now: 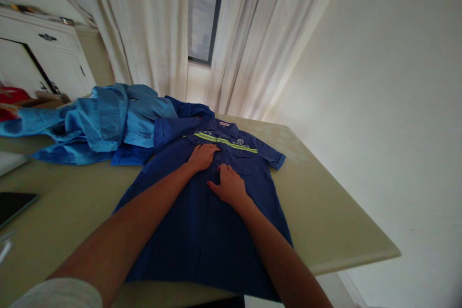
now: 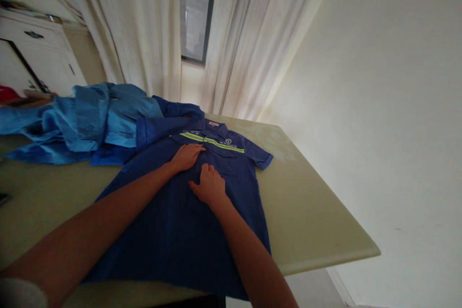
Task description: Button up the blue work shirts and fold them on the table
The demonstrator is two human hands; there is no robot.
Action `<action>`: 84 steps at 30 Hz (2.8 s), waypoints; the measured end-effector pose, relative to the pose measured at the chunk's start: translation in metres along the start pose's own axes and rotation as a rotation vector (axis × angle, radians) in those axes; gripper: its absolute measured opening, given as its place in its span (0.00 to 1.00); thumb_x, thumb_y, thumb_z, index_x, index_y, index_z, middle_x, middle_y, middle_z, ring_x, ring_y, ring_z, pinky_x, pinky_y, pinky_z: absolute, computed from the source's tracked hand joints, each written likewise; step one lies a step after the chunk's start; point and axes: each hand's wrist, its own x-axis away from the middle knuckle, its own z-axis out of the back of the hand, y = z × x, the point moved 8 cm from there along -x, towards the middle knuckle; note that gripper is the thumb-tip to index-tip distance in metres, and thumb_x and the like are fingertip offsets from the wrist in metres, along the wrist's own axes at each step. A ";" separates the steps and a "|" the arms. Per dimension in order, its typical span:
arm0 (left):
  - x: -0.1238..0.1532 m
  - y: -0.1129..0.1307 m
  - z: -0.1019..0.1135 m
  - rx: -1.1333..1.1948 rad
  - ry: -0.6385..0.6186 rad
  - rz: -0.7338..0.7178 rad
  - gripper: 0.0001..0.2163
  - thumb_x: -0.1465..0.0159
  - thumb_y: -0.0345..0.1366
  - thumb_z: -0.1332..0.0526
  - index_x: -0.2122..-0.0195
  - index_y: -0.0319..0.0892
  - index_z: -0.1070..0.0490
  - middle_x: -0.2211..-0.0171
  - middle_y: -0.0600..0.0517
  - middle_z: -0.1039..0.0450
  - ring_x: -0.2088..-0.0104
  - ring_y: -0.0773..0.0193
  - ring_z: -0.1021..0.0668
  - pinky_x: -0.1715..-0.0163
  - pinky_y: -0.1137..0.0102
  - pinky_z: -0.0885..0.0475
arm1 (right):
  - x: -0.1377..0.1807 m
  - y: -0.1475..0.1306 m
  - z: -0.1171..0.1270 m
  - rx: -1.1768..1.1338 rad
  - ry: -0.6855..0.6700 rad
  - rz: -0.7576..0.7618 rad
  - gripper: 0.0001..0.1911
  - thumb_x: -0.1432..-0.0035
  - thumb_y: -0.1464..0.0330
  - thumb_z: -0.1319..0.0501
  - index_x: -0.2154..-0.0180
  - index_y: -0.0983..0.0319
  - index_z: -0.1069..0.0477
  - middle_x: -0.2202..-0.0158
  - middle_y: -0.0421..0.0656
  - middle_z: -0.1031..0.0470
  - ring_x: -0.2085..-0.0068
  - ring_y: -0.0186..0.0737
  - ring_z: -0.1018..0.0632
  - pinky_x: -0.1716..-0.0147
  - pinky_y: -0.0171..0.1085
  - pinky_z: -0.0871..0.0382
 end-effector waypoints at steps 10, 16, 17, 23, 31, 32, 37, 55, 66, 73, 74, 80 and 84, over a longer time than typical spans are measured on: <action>0.055 0.009 0.012 -0.109 0.020 0.009 0.14 0.30 0.31 0.49 0.48 0.40 0.27 0.49 0.40 0.27 0.47 0.49 0.26 0.38 0.48 0.39 | -0.021 0.029 -0.003 -0.178 0.131 0.171 0.12 0.42 0.75 0.41 0.60 0.59 0.22 0.61 0.43 0.19 0.59 0.42 0.21 0.56 0.36 0.32; 0.074 0.036 0.023 -0.160 0.068 0.028 0.13 0.33 0.33 0.43 0.47 0.42 0.32 0.47 0.42 0.29 0.47 0.48 0.27 0.44 0.54 0.35 | -0.041 0.042 0.007 -0.231 0.134 0.204 0.11 0.44 0.76 0.40 0.60 0.60 0.23 0.68 0.40 0.20 0.66 0.38 0.22 0.61 0.34 0.33; 0.075 0.044 0.024 -0.145 0.074 -0.019 0.11 0.32 0.34 0.43 0.50 0.43 0.30 0.50 0.43 0.28 0.48 0.49 0.27 0.46 0.56 0.33 | -0.040 0.044 0.007 -0.232 0.148 0.178 0.11 0.43 0.75 0.40 0.60 0.60 0.23 0.69 0.39 0.21 0.68 0.38 0.23 0.62 0.34 0.33; 0.083 0.063 0.004 -0.005 -0.087 -0.217 0.08 0.34 0.36 0.39 0.56 0.45 0.26 0.55 0.46 0.26 0.53 0.51 0.26 0.52 0.59 0.32 | -0.011 0.049 0.010 -0.313 0.149 0.121 0.06 0.46 0.72 0.37 0.65 0.61 0.23 0.70 0.40 0.22 0.69 0.37 0.25 0.66 0.34 0.35; 0.072 0.044 0.005 0.252 -0.127 -0.113 0.08 0.30 0.37 0.43 0.58 0.46 0.23 0.62 0.52 0.22 0.60 0.59 0.23 0.57 0.65 0.30 | -0.019 0.063 -0.007 -0.748 -0.028 -0.039 0.12 0.45 0.68 0.43 0.69 0.61 0.20 0.72 0.39 0.22 0.69 0.38 0.24 0.69 0.34 0.35; 0.073 0.045 0.006 0.266 -0.111 -0.128 0.08 0.29 0.37 0.43 0.58 0.46 0.23 0.61 0.52 0.21 0.59 0.59 0.22 0.56 0.65 0.30 | -0.020 0.064 -0.010 -0.794 -0.045 -0.048 0.12 0.46 0.68 0.43 0.69 0.61 0.20 0.71 0.40 0.21 0.69 0.38 0.24 0.69 0.34 0.34; 0.080 0.055 0.011 0.259 -0.038 -0.260 0.07 0.29 0.35 0.41 0.55 0.44 0.24 0.59 0.51 0.21 0.57 0.60 0.23 0.53 0.65 0.29 | -0.020 0.073 -0.012 -0.938 -0.049 -0.085 0.11 0.50 0.67 0.35 0.62 0.61 0.21 0.69 0.40 0.20 0.68 0.38 0.22 0.67 0.34 0.31; 0.087 0.065 0.004 0.062 0.001 -0.066 0.05 0.28 0.33 0.46 0.57 0.44 0.31 0.62 0.50 0.25 0.61 0.58 0.24 0.59 0.65 0.31 | 0.003 0.026 0.026 -0.401 0.067 0.194 0.13 0.44 0.76 0.40 0.58 0.57 0.25 0.61 0.40 0.17 0.61 0.41 0.18 0.59 0.36 0.28; 0.087 0.068 0.007 0.028 0.055 -0.100 0.07 0.26 0.33 0.51 0.57 0.44 0.33 0.60 0.49 0.27 0.59 0.57 0.26 0.56 0.63 0.30 | 0.007 0.019 0.030 -0.605 0.122 0.234 0.12 0.40 0.74 0.41 0.56 0.58 0.24 0.61 0.40 0.17 0.61 0.39 0.17 0.56 0.37 0.24; 0.085 0.057 0.004 0.196 0.026 -0.031 0.03 0.29 0.32 0.46 0.60 0.45 0.35 0.62 0.51 0.26 0.60 0.58 0.24 0.58 0.64 0.29 | -0.003 0.032 0.023 -0.664 0.070 0.203 0.14 0.36 0.70 0.45 0.56 0.57 0.21 0.58 0.42 0.17 0.57 0.41 0.17 0.53 0.40 0.25; 0.084 0.056 0.003 0.226 0.028 -0.026 0.02 0.29 0.32 0.46 0.60 0.45 0.34 0.63 0.52 0.26 0.60 0.58 0.24 0.57 0.64 0.29 | -0.006 0.037 0.019 -0.726 0.042 0.195 0.14 0.36 0.71 0.45 0.56 0.58 0.21 0.57 0.42 0.17 0.55 0.41 0.18 0.51 0.40 0.25; 0.085 0.055 0.001 0.277 0.024 -0.025 0.07 0.32 0.30 0.45 0.54 0.45 0.33 0.58 0.50 0.25 0.56 0.58 0.23 0.54 0.62 0.29 | -0.013 0.051 -0.006 -0.916 -0.120 0.138 0.11 0.44 0.71 0.37 0.58 0.63 0.23 0.61 0.44 0.18 0.60 0.41 0.17 0.57 0.39 0.24; 0.083 0.053 0.000 0.305 0.000 -0.002 0.05 0.31 0.31 0.46 0.56 0.45 0.33 0.59 0.51 0.24 0.55 0.57 0.23 0.53 0.62 0.29 | -0.011 0.049 -0.001 -0.759 -0.058 0.129 0.08 0.42 0.72 0.39 0.61 0.62 0.23 0.65 0.43 0.19 0.64 0.40 0.18 0.62 0.37 0.26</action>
